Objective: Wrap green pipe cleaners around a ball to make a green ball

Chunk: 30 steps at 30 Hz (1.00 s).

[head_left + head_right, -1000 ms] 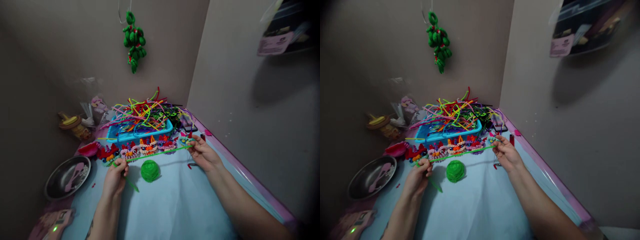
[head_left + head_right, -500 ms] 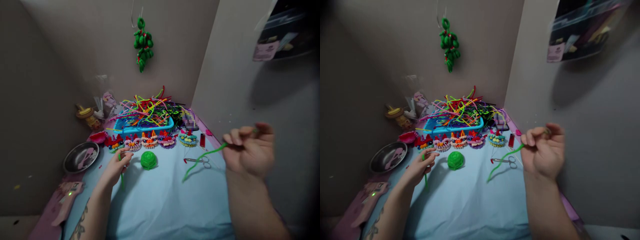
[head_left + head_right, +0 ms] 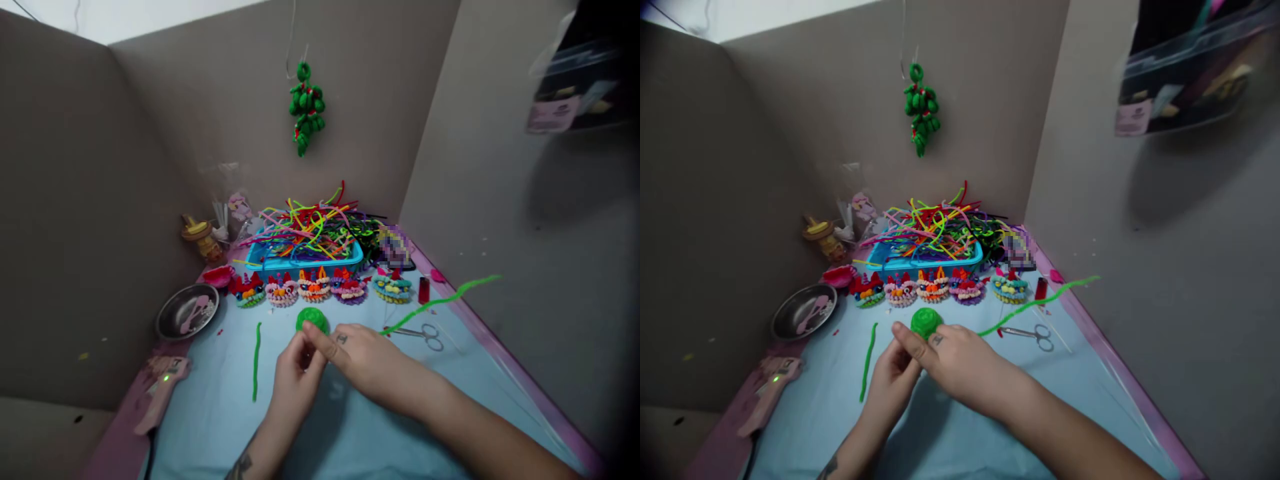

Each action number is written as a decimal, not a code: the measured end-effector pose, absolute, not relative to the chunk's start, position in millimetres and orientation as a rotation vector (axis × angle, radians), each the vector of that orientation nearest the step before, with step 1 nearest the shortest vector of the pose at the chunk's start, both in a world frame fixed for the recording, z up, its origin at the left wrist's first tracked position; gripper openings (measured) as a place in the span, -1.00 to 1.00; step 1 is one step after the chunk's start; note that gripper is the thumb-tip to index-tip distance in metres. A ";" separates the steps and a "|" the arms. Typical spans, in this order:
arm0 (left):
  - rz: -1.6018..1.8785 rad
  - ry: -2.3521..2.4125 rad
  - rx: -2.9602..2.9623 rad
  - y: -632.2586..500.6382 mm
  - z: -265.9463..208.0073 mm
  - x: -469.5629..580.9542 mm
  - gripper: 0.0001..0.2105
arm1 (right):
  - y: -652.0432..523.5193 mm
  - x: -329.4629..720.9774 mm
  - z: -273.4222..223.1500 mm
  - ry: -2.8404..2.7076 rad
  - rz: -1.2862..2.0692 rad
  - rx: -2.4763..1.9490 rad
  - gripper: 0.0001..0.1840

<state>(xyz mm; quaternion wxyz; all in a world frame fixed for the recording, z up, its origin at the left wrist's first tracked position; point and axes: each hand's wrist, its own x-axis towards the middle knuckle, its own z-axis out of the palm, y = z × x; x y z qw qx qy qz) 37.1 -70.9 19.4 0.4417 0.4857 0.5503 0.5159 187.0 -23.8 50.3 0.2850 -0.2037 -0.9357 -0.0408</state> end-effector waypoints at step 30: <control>0.989 1.472 1.807 13.1 -12.2 -15.6 -0.53 | 27.3 196.5 0.7 -1.945 0.441 -0.897 -0.86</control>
